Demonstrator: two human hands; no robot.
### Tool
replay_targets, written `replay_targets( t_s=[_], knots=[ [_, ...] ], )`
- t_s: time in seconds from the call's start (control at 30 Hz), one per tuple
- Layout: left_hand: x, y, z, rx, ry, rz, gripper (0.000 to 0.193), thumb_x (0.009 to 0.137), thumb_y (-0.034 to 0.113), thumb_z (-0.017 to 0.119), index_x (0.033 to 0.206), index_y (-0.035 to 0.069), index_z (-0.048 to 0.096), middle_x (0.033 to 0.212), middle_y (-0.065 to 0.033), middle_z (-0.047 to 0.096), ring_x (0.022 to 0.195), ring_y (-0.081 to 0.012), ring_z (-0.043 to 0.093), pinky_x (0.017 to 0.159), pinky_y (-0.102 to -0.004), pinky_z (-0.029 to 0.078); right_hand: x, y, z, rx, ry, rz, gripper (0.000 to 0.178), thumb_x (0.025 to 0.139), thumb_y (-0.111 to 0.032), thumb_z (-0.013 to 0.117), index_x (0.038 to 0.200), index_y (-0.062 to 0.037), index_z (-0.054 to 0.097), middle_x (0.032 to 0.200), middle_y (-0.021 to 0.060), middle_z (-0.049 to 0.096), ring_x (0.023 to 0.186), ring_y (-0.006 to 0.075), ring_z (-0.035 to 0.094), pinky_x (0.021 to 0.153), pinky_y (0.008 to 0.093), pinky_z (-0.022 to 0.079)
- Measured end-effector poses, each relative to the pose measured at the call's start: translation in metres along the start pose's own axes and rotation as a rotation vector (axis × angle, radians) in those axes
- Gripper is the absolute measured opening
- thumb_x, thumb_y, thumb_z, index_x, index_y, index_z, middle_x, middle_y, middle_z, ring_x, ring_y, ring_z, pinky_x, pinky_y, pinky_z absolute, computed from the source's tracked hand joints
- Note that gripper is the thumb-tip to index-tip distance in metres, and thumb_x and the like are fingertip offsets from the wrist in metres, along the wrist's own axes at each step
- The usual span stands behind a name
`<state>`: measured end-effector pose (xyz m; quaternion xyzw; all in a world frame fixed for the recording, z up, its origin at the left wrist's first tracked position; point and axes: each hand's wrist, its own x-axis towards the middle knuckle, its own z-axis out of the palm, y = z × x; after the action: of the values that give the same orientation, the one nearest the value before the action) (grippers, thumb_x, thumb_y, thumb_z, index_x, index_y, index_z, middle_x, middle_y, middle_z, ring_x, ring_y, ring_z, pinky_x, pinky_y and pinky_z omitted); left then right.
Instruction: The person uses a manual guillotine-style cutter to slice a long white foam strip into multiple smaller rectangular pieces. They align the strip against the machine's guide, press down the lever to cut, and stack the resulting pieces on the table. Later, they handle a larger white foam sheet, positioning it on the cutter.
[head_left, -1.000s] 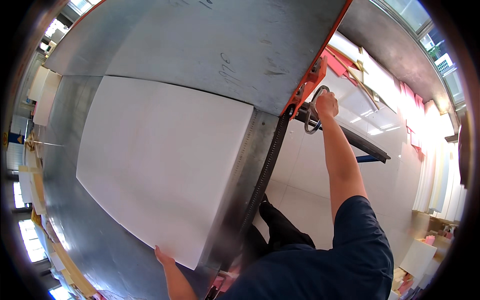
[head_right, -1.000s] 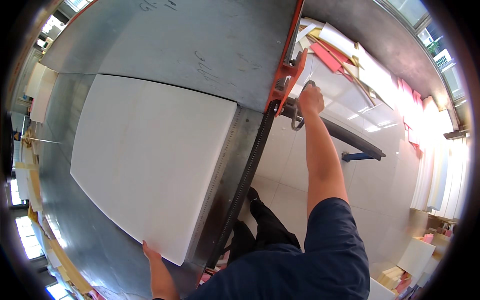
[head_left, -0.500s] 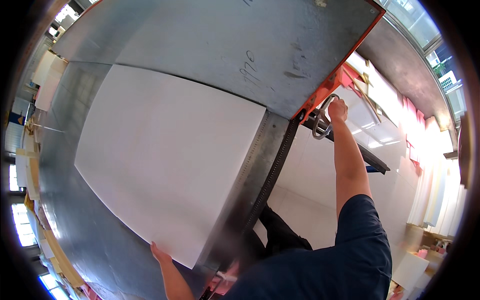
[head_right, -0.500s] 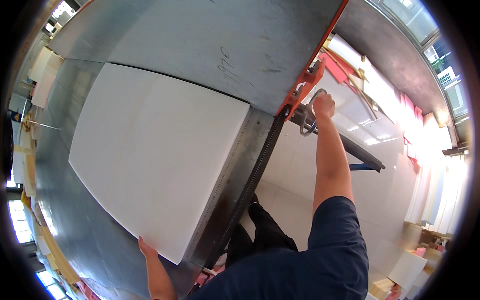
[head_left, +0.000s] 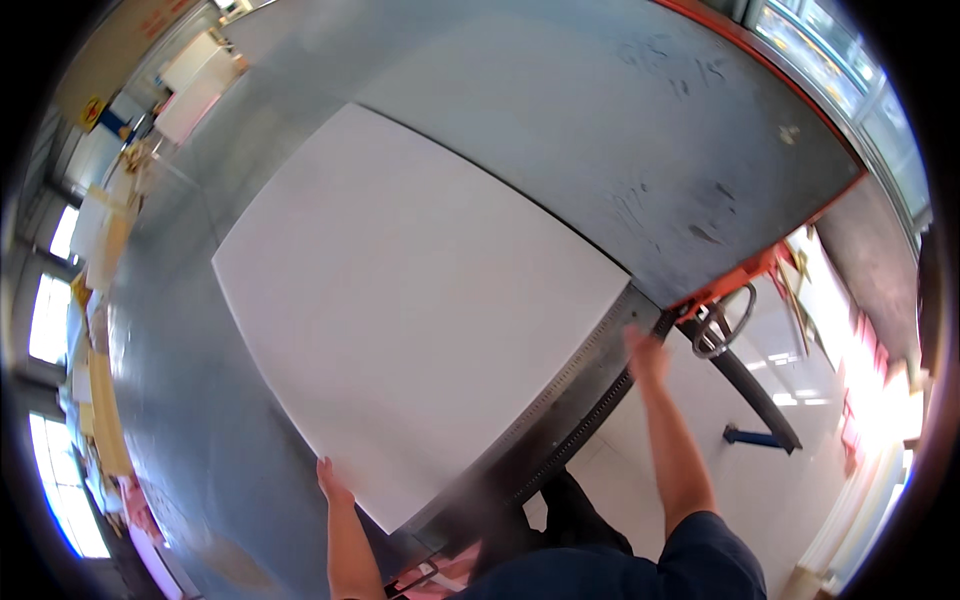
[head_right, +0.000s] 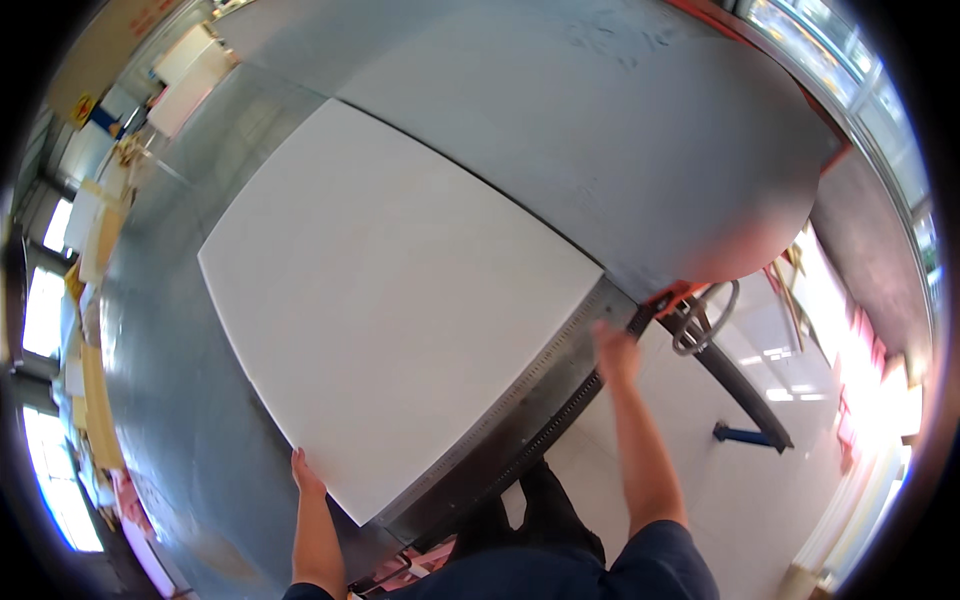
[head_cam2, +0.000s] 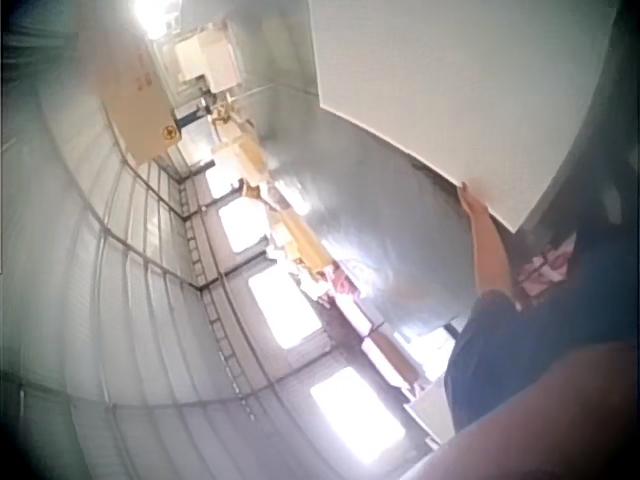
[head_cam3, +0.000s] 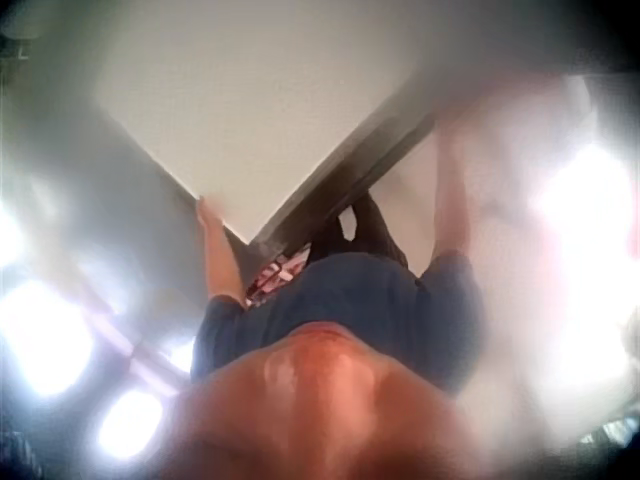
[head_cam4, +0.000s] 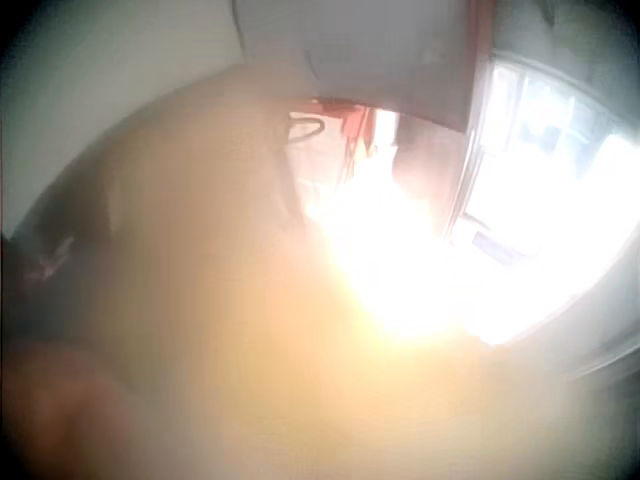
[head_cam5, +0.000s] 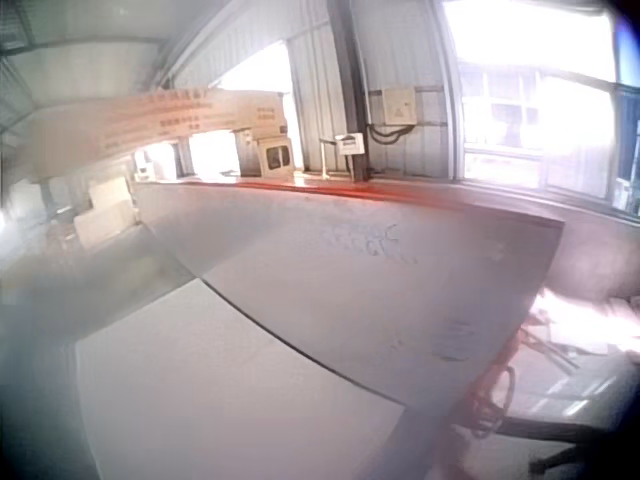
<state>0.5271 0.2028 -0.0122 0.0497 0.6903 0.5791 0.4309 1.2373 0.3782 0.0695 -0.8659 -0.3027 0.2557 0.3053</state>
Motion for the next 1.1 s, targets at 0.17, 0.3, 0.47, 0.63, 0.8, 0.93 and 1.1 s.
replay_targets(
  t_s=[0.17, 0.3, 0.47, 0.63, 0.8, 0.93, 1.1],
  knots=[
    [0.001, -0.003, 0.005, 0.002, 0.027, 0.016, 0.064, 0.101, 0.030, 0.061, 0.156, 0.008, 0.036, 0.149, -0.0096, 0.050, 0.133, -0.0275, 0.052, 0.110, -0.0447, 0.044, -0.048, -0.005, 0.103, -0.059, -0.358, 0.038, 0.063, 0.095, -0.057, 0.061, 0.067, -0.0006, 0.068, 0.063, 0.0112, 0.068, 0.057, 0.0236, 0.067, 0.064, 0.0408, 0.056],
    [-0.009, 0.001, 0.013, 0.026, -0.002, 0.029, 0.061, 0.101, 0.030, 0.060, 0.154, 0.007, 0.040, 0.146, -0.0095, 0.053, 0.132, -0.0270, 0.053, 0.109, -0.0439, 0.044, -0.046, 0.010, 0.123, -0.229, -0.234, -0.213, 0.057, 0.099, -0.050, 0.057, 0.073, -0.0018, 0.072, 0.073, 0.0159, 0.071, 0.079, 0.0350, 0.070, 0.078, 0.0471, 0.054],
    [-0.009, 0.011, 0.022, -0.005, -0.032, 0.027, 0.055, 0.101, 0.032, 0.056, 0.149, 0.007, 0.046, 0.142, -0.0102, 0.056, 0.128, -0.0273, 0.056, 0.106, -0.0436, 0.046, -0.047, 0.011, 0.118, -0.147, -0.250, -0.134, 0.055, 0.100, -0.050, 0.054, 0.077, -0.0047, 0.076, 0.081, 0.0187, 0.073, 0.084, 0.0380, 0.071, 0.081, 0.0489, 0.053],
    [-0.005, -0.002, 0.017, -0.055, -0.092, -0.003, 0.057, 0.101, 0.031, 0.060, 0.149, 0.006, 0.042, 0.141, -0.0099, 0.057, 0.126, -0.0282, 0.058, 0.106, -0.0454, 0.048, -0.035, 0.013, 0.114, -0.204, -0.276, -0.122, 0.058, 0.101, -0.052, 0.051, 0.076, -0.0053, 0.076, 0.086, 0.0203, 0.074, 0.089, 0.0381, 0.071, 0.083, 0.0483, 0.053],
    [0.018, -0.023, -0.020, 0.141, -0.120, 0.073, 0.050, 0.104, 0.031, 0.056, 0.145, 0.005, 0.047, 0.137, -0.0113, 0.059, 0.124, -0.0278, 0.059, 0.104, -0.0465, 0.050, -0.001, 0.017, 0.121, -0.707, -0.332, -0.391, 0.062, 0.100, -0.060, 0.043, 0.113, -0.0056, 0.072, 0.107, 0.0199, 0.073, 0.100, 0.0406, 0.069, 0.088, 0.0531, 0.052],
    [-0.049, -0.020, 0.015, 0.030, -0.076, -0.065, 0.043, 0.106, 0.040, 0.052, 0.133, 0.008, 0.061, 0.120, -0.0032, 0.069, 0.111, -0.0151, 0.064, 0.099, -0.0361, 0.048, -0.086, -0.040, 0.081, -0.516, -0.047, -0.252, 0.050, 0.097, -0.049, 0.055, 0.124, -0.0082, 0.065, 0.117, 0.0160, 0.069, 0.113, 0.0369, 0.064, 0.098, 0.0520, 0.050],
    [-0.111, -0.036, -0.019, -0.078, -0.034, -0.190, 0.039, 0.105, 0.040, 0.056, 0.126, 0.009, 0.067, 0.117, -0.0002, 0.069, 0.110, -0.0121, 0.062, 0.096, -0.0324, 0.046, -0.144, -0.024, 0.112, -0.530, -0.154, -0.961, 0.053, 0.095, -0.036, 0.063, 0.137, -0.0057, 0.054, 0.138, 0.0132, 0.059, 0.132, 0.0343, 0.050, 0.111, 0.0476, 0.041]
  ],
)
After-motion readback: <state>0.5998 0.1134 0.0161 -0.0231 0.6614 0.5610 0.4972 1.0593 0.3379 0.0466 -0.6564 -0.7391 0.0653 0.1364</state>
